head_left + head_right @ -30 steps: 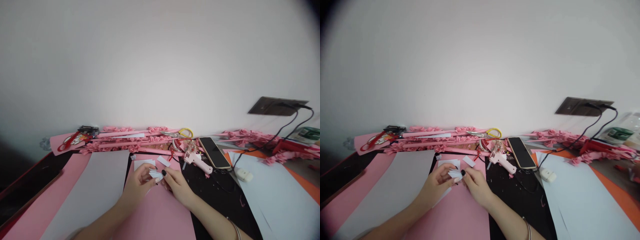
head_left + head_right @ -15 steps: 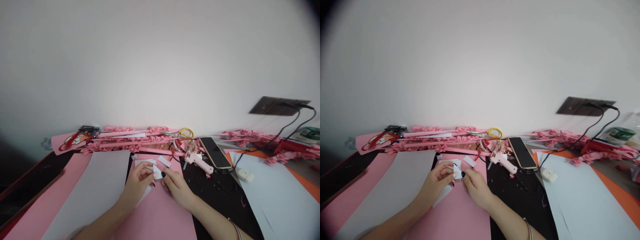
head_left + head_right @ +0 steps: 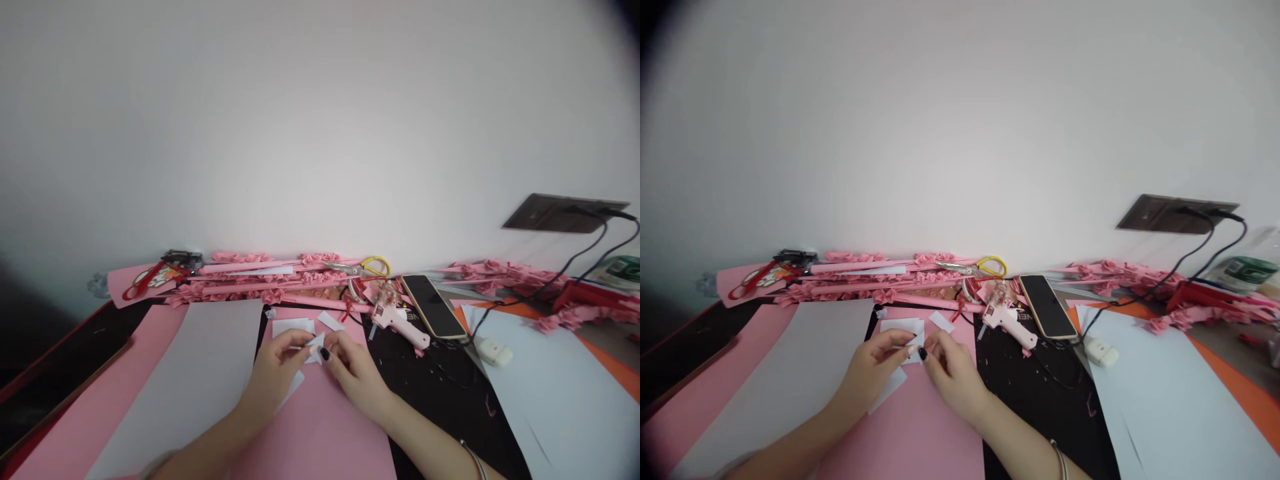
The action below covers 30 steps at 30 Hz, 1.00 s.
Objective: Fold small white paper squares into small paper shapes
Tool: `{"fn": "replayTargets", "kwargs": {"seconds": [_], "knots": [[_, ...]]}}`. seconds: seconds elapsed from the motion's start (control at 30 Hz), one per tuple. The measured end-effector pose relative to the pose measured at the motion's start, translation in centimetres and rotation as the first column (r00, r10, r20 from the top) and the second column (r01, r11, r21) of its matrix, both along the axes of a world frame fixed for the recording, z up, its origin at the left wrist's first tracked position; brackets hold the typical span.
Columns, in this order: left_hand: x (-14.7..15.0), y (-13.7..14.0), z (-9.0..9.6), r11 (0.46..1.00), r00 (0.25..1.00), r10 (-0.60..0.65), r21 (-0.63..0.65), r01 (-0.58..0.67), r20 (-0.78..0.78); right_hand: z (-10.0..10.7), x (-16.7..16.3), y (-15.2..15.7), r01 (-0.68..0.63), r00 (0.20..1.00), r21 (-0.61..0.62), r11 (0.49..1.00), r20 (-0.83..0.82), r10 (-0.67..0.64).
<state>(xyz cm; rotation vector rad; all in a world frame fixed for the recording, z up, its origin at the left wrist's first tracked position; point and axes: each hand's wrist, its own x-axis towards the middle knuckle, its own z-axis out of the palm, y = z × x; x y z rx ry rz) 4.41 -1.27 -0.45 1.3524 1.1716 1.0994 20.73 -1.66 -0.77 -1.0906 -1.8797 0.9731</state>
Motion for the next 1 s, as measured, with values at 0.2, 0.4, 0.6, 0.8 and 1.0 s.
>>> {"fn": "replayTargets", "kwargs": {"seconds": [0.2,0.4,0.6,0.8,1.0], "knots": [[0.3,-0.8,0.0,0.978,0.98,-0.15,0.125,0.166,-0.129,0.3,0.0,-0.3,0.112,0.992,0.006,0.994,-0.056,-0.111],[0.5,-0.8,-0.2,0.993,0.993,-0.106,0.049,0.108,-0.055,0.1,-0.5,-0.5,0.09,0.971,-0.117,0.989,-0.211,-0.113],[0.2,-0.6,0.6,0.986,0.987,-0.156,0.048,0.158,-0.044,0.4,-0.7,-0.7,-0.05,0.943,-0.161,0.986,-0.331,-0.006],[-0.1,-0.5,0.8,0.992,0.991,-0.059,0.1,0.071,-0.117,0.3,-0.3,-0.6,-0.024,0.98,-0.075,0.997,-0.201,0.009],[-0.1,-0.3,0.6,0.987,0.992,-0.016,0.154,0.036,-0.129,-0.1,0.0,-0.3,0.024,0.999,0.01,1.0,-0.047,-0.023]]}}
